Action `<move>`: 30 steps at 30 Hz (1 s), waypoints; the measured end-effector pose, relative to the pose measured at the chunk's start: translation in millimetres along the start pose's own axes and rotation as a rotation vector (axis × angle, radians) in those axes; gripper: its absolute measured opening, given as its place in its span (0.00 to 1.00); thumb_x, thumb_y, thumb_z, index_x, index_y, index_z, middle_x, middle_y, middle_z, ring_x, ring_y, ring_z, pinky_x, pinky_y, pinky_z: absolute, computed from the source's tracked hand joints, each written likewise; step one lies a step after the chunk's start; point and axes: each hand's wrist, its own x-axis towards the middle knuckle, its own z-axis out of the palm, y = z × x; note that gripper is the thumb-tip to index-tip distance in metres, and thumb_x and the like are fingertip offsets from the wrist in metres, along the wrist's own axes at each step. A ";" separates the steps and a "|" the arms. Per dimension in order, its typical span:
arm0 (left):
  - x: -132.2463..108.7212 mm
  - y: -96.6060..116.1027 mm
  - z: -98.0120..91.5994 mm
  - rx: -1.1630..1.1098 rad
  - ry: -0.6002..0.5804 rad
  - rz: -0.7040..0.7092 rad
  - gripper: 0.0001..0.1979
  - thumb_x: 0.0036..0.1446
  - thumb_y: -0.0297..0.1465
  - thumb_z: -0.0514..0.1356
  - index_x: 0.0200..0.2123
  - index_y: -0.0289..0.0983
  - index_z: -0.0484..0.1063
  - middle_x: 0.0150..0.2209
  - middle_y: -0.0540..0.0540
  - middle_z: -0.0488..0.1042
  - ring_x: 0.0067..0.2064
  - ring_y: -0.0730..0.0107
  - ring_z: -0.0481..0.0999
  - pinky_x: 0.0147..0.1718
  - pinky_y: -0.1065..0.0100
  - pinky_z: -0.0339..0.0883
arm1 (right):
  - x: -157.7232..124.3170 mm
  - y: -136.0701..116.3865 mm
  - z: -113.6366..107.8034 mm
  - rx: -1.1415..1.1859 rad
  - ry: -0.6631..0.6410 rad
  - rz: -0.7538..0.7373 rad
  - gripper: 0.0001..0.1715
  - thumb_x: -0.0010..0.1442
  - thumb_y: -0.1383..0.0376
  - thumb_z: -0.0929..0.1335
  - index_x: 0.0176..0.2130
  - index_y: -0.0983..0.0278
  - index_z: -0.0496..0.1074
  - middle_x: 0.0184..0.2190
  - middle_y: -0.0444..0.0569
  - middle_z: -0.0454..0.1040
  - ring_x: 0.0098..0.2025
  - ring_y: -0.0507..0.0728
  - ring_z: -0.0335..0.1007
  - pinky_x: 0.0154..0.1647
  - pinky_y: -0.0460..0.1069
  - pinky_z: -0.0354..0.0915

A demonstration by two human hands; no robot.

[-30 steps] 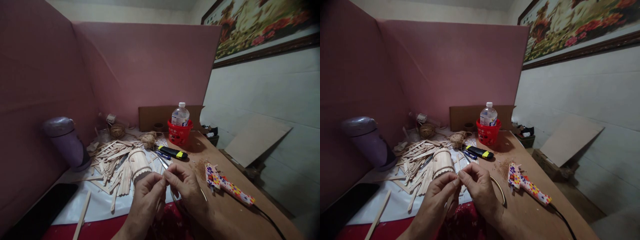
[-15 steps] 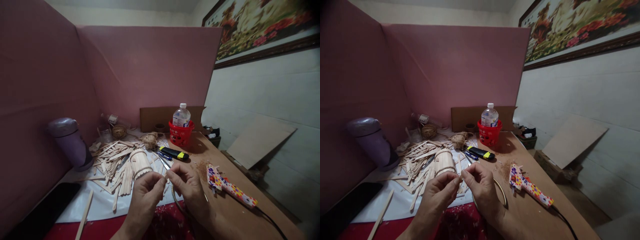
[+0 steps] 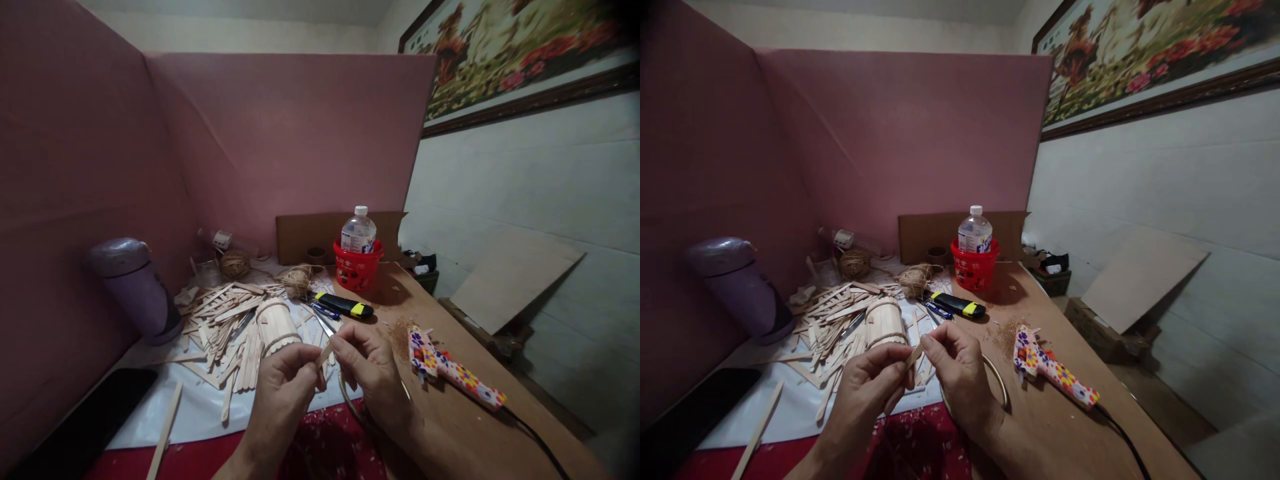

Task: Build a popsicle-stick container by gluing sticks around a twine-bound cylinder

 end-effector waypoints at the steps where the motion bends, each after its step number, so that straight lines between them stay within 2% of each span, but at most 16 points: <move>1: -0.4 -0.6 -0.6 0.008 -0.011 0.020 0.07 0.48 0.33 0.62 0.26 0.34 0.76 0.18 0.50 0.68 0.20 0.77 0.61 0.19 0.73 0.54 | 0.3 0.4 0.4 0.017 0.004 0.006 0.17 0.56 0.55 0.70 0.25 0.64 0.67 0.18 0.38 0.60 0.18 0.47 0.51 0.17 0.44 0.50; 4: 1.9 4.5 -8.1 0.081 0.033 0.120 0.08 0.51 0.35 0.63 0.28 0.35 0.75 0.22 0.50 0.69 0.24 0.73 0.65 0.24 0.72 0.59 | 1.6 1.6 1.6 0.064 0.052 0.046 0.21 0.56 0.50 0.68 0.28 0.65 0.69 0.19 0.38 0.61 0.17 0.46 0.50 0.16 0.43 0.48; 7: 18.1 16.0 -29.0 0.197 0.330 0.281 0.09 0.54 0.37 0.61 0.34 0.37 0.73 0.25 0.51 0.69 0.26 0.74 0.64 0.24 0.72 0.58 | 2.2 4.6 2.2 0.031 0.066 0.078 0.24 0.57 0.46 0.67 0.30 0.65 0.69 0.20 0.40 0.66 0.18 0.46 0.53 0.15 0.42 0.49; 9: 36.4 20.7 -48.3 0.257 0.478 0.335 0.10 0.55 0.38 0.60 0.34 0.37 0.70 0.28 0.51 0.71 0.28 0.72 0.66 0.26 0.72 0.60 | 0.7 8.5 2.9 -0.025 -0.081 0.125 0.26 0.59 0.46 0.66 0.27 0.66 0.69 0.19 0.42 0.68 0.16 0.46 0.55 0.15 0.42 0.50; 12: 63.7 16.7 -74.3 0.332 0.545 0.307 0.13 0.54 0.41 0.58 0.34 0.36 0.70 0.34 0.47 0.74 0.36 0.66 0.70 0.35 0.68 0.62 | -4.0 14.9 5.3 -0.096 -0.359 0.217 0.30 0.61 0.46 0.63 0.25 0.67 0.72 0.18 0.45 0.70 0.16 0.47 0.61 0.14 0.40 0.50; 15: 78.4 4.5 -86.3 0.392 0.499 0.271 0.14 0.51 0.43 0.60 0.29 0.36 0.70 0.31 0.47 0.74 0.35 0.65 0.71 0.36 0.66 0.62 | -7.0 19.4 7.4 -0.149 -0.427 0.207 0.27 0.61 0.46 0.64 0.31 0.67 0.76 0.31 0.51 0.75 0.25 0.49 0.69 0.15 0.39 0.56; 17: 80.1 -2.1 -87.0 0.416 0.460 0.257 0.14 0.51 0.42 0.59 0.29 0.36 0.70 0.30 0.47 0.74 0.34 0.64 0.72 0.36 0.66 0.63 | -6.1 21.4 7.2 -0.145 -0.420 0.175 0.27 0.61 0.46 0.63 0.34 0.66 0.77 0.43 0.54 0.74 0.27 0.49 0.69 0.15 0.39 0.58; 18: 79.3 -4.1 -86.2 0.428 0.447 0.255 0.14 0.51 0.42 0.58 0.29 0.36 0.70 0.30 0.47 0.74 0.34 0.64 0.72 0.36 0.66 0.63 | -4.7 22.2 6.6 -0.133 -0.411 0.167 0.27 0.61 0.46 0.63 0.36 0.65 0.77 0.45 0.55 0.73 0.25 0.48 0.68 0.15 0.39 0.59; 22: 73.3 -5.5 -83.4 0.486 0.448 0.260 0.11 0.52 0.40 0.58 0.27 0.38 0.70 0.28 0.47 0.74 0.33 0.64 0.72 0.35 0.66 0.62 | 4.6 24.0 1.4 -0.093 -0.291 0.158 0.29 0.59 0.44 0.63 0.41 0.66 0.75 0.38 0.52 0.76 0.20 0.46 0.64 0.19 0.42 0.63; 24: 72.0 -5.6 -83.0 0.514 0.455 0.264 0.11 0.51 0.40 0.58 0.26 0.38 0.69 0.27 0.49 0.72 0.32 0.64 0.71 0.34 0.67 0.62 | 9.8 24.4 -2.1 -0.123 -0.193 0.126 0.30 0.59 0.43 0.63 0.43 0.65 0.74 0.39 0.52 0.76 0.24 0.49 0.68 0.24 0.44 0.67; 27: 72.4 -7.7 -82.0 0.541 0.428 0.255 0.13 0.51 0.43 0.58 0.25 0.39 0.69 0.24 0.50 0.71 0.30 0.65 0.70 0.30 0.68 0.61 | 16.3 25.4 -6.6 -0.185 -0.045 0.059 0.31 0.59 0.43 0.63 0.45 0.65 0.73 0.41 0.53 0.75 0.37 0.57 0.73 0.30 0.48 0.71; 30: 70.3 -8.6 -79.4 0.571 0.409 0.242 0.15 0.52 0.45 0.56 0.25 0.38 0.69 0.23 0.50 0.71 0.27 0.66 0.70 0.27 0.69 0.61 | 19.5 26.5 -8.5 -0.188 -0.037 0.050 0.31 0.60 0.44 0.62 0.45 0.65 0.73 0.41 0.53 0.75 0.40 0.59 0.73 0.29 0.48 0.71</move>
